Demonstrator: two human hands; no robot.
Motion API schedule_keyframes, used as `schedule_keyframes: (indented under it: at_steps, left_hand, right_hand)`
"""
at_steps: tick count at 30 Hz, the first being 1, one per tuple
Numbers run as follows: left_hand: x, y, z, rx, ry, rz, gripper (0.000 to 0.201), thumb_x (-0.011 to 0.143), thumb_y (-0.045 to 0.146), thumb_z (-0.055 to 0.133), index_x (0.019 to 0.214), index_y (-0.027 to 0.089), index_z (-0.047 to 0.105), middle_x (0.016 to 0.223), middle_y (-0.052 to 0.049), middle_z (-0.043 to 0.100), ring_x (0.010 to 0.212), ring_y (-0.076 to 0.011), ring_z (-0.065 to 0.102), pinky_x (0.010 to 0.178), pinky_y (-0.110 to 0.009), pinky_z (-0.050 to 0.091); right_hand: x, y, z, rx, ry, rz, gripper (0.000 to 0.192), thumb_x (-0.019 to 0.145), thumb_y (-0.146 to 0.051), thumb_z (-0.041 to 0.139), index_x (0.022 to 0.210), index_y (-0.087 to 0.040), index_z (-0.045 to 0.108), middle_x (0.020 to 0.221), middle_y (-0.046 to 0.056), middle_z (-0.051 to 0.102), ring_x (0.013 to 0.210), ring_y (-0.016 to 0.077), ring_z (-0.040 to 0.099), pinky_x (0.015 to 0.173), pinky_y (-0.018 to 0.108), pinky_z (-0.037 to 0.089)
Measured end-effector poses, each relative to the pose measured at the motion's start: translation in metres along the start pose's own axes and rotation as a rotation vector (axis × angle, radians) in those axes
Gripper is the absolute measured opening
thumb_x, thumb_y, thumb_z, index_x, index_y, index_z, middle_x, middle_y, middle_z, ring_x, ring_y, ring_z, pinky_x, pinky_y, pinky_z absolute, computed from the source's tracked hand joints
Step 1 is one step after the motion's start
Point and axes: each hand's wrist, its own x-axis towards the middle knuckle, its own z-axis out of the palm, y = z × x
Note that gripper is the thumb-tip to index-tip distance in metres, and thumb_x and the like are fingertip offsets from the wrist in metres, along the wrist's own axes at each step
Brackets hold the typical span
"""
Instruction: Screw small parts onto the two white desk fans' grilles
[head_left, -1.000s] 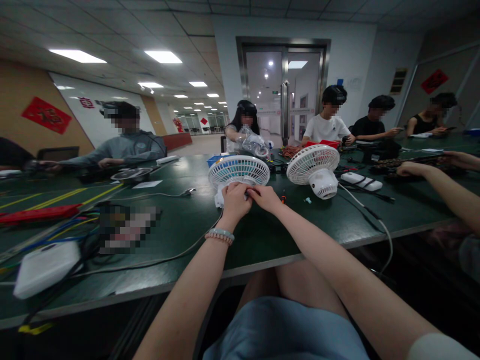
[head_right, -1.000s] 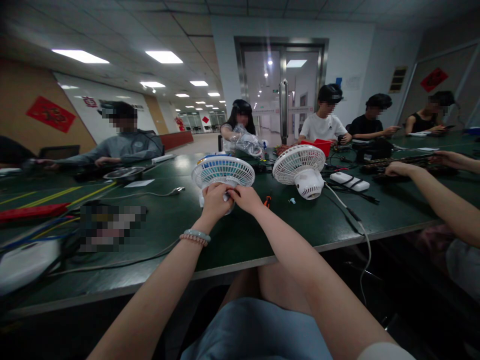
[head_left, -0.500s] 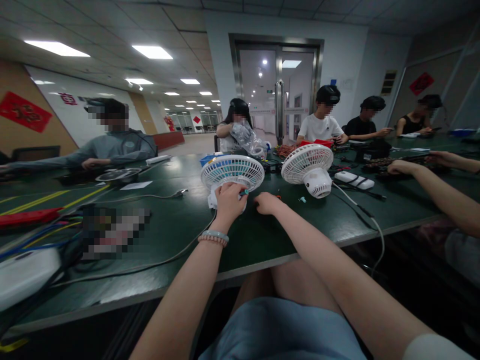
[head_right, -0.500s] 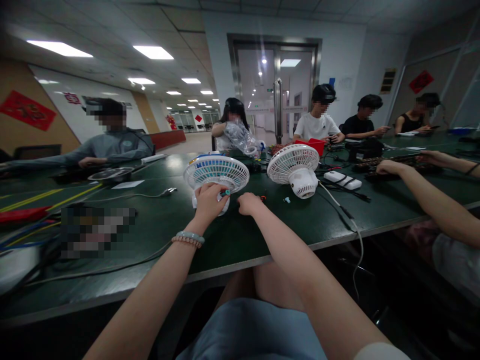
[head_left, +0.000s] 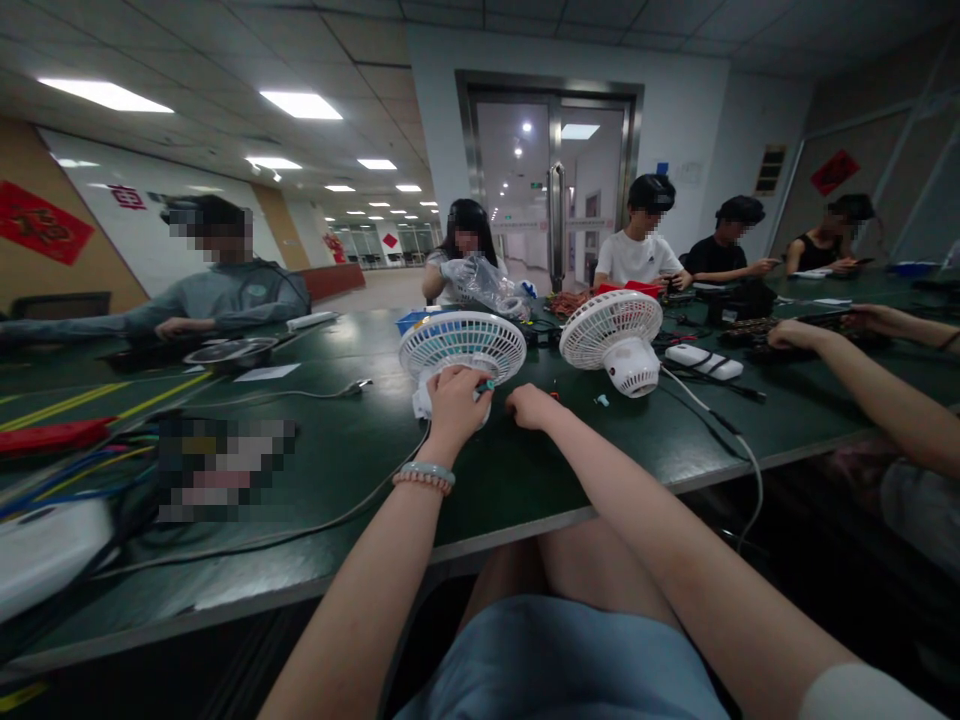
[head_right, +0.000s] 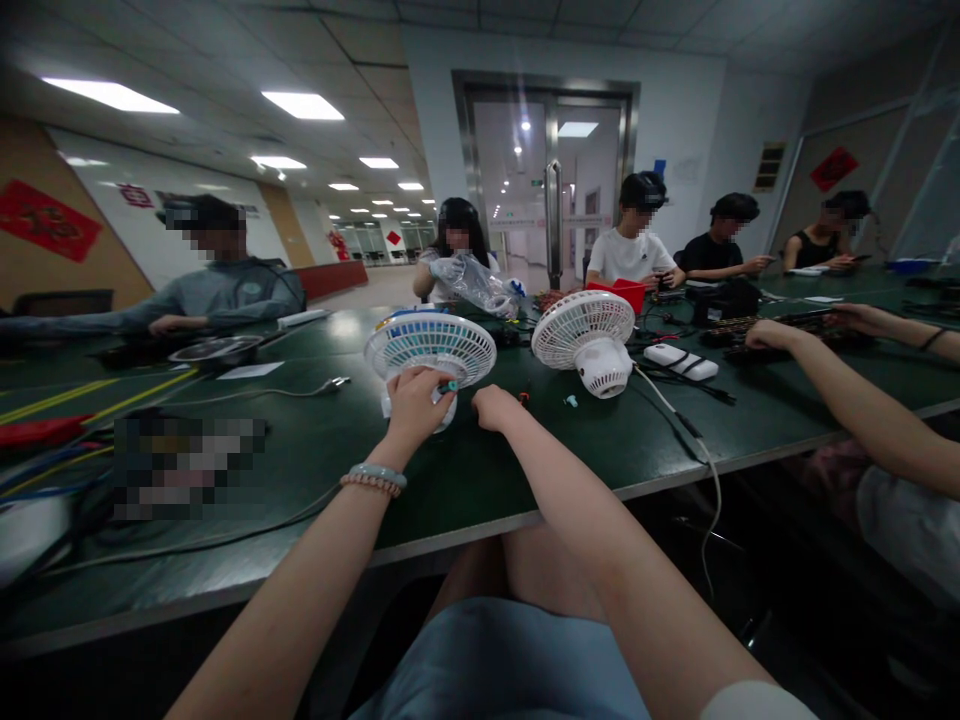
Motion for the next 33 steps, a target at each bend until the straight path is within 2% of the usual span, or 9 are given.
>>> schedule_keyframes:
  at_steps: [14,24,26,29,31,33]
  left_hand:
    - [0.000,-0.001,0.001,0.011,-0.006,-0.013,0.019,0.071,0.024,0.056,0.089,0.025,0.061,0.094,-0.004,0.064,0.102,-0.0251,0.048,0.089,-0.043,0.028]
    - [0.000,-0.001,0.001,0.004,-0.016,-0.021,0.020,0.071,0.024,0.057,0.090,0.025,0.061,0.094,-0.004,0.064,0.103,-0.0253,0.048,0.090,-0.043,0.028]
    - [0.000,-0.001,0.000,0.002,-0.011,-0.021,0.019,0.071,0.023,0.057,0.089,0.025,0.061,0.094,-0.004,0.065,0.103,-0.0253,0.048,0.090,-0.044,0.028]
    - [0.000,0.000,0.001,-0.007,-0.002,-0.027,0.018,0.071,0.024,0.057,0.088,0.025,0.061,0.093,-0.004,0.065,0.102,-0.0257,0.048,0.089,-0.044,0.028]
    - [0.000,0.000,0.001,-0.015,0.002,-0.031,0.017,0.071,0.025,0.057,0.087,0.025,0.061,0.092,-0.004,0.065,0.102,-0.0261,0.048,0.089,-0.044,0.028]
    - [0.000,0.000,0.001,-0.020,0.004,-0.033,0.017,0.071,0.025,0.056,0.087,0.025,0.061,0.092,-0.004,0.065,0.102,-0.0261,0.048,0.089,-0.045,0.028]
  right_hand:
    - [0.002,0.002,0.003,0.007,-0.008,0.029,0.019,0.070,-0.009,0.056,0.083,-0.017,0.068,0.093,0.011,0.066,0.087,0.0208,0.062,0.071,0.026,0.046]
    - [0.002,0.002,0.006,0.028,0.013,0.036,0.020,0.072,-0.009,0.054,0.089,-0.016,0.063,0.097,0.011,0.064,0.091,0.0194,0.060,0.075,0.025,0.044]
    - [0.002,0.002,0.005,0.041,0.064,0.029,0.021,0.075,-0.010,0.051,0.092,-0.015,0.062,0.099,0.011,0.063,0.093,0.0193,0.059,0.078,0.026,0.043]
    - [0.004,0.004,0.001,0.144,0.270,0.002,0.023,0.078,-0.009,0.045,0.094,-0.014,0.060,0.102,0.011,0.062,0.097,0.0179,0.056,0.084,0.027,0.041]
    - [0.007,0.005,0.000,0.291,0.447,0.013,0.022,0.078,-0.010,0.044,0.092,-0.014,0.061,0.099,0.009,0.063,0.095,0.0160,0.056,0.085,0.026,0.041]
    - [0.010,0.006,0.000,0.495,0.556,0.070,0.018,0.078,-0.015,0.047,0.088,-0.015,0.061,0.091,0.006,0.064,0.086,0.0139,0.058,0.081,0.026,0.043]
